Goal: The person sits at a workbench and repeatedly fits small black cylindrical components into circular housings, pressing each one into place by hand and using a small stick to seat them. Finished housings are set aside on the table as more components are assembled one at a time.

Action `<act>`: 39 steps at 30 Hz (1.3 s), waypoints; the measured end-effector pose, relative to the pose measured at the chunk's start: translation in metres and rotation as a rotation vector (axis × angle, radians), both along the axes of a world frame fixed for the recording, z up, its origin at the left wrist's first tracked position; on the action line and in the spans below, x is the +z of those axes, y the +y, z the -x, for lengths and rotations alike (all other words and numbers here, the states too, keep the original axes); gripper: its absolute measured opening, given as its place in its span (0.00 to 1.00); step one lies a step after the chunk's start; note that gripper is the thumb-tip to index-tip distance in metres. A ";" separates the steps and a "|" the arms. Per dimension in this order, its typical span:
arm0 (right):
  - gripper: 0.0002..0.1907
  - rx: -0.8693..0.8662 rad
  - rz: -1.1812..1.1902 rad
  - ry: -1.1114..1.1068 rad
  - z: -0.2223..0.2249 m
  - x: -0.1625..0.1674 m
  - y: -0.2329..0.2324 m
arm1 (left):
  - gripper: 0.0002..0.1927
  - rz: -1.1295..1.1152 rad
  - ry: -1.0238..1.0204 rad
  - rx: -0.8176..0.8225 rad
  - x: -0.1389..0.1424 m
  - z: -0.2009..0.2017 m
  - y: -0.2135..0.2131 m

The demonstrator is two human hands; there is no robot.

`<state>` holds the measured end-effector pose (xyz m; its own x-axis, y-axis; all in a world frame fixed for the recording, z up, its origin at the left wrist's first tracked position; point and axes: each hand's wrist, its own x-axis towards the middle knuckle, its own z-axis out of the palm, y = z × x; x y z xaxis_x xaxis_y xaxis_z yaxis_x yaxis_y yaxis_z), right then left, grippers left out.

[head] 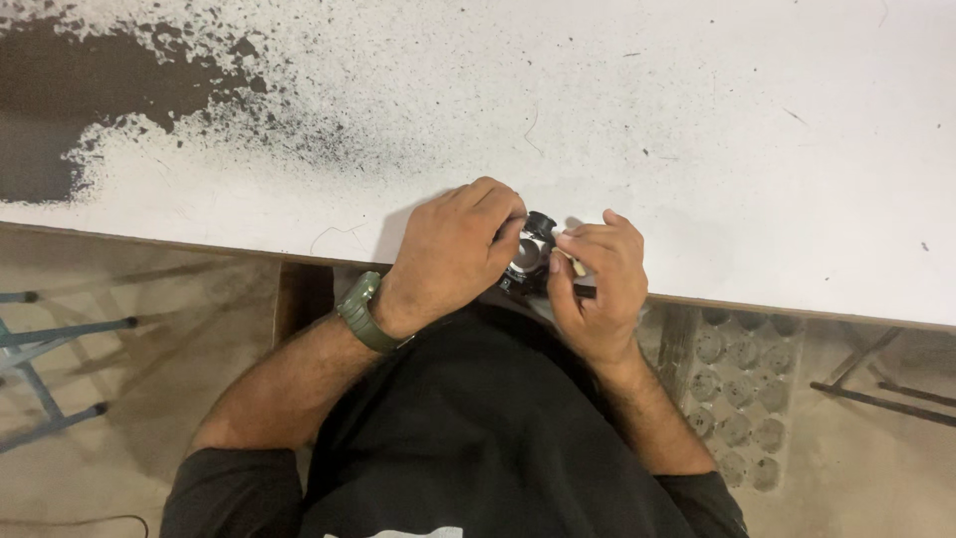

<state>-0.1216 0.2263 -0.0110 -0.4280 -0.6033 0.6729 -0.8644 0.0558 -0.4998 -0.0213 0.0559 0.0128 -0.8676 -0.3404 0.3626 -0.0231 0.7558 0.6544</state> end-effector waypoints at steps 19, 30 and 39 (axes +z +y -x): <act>0.17 0.077 -0.024 0.086 0.001 -0.007 -0.003 | 0.12 0.244 0.152 -0.006 -0.019 -0.003 0.005; 0.18 0.041 -0.112 0.120 0.000 -0.003 -0.004 | 0.13 0.253 0.170 0.026 -0.030 -0.003 0.010; 0.10 -0.283 -0.381 0.195 0.068 0.008 0.058 | 0.04 0.182 -0.544 -0.094 0.011 -0.033 -0.089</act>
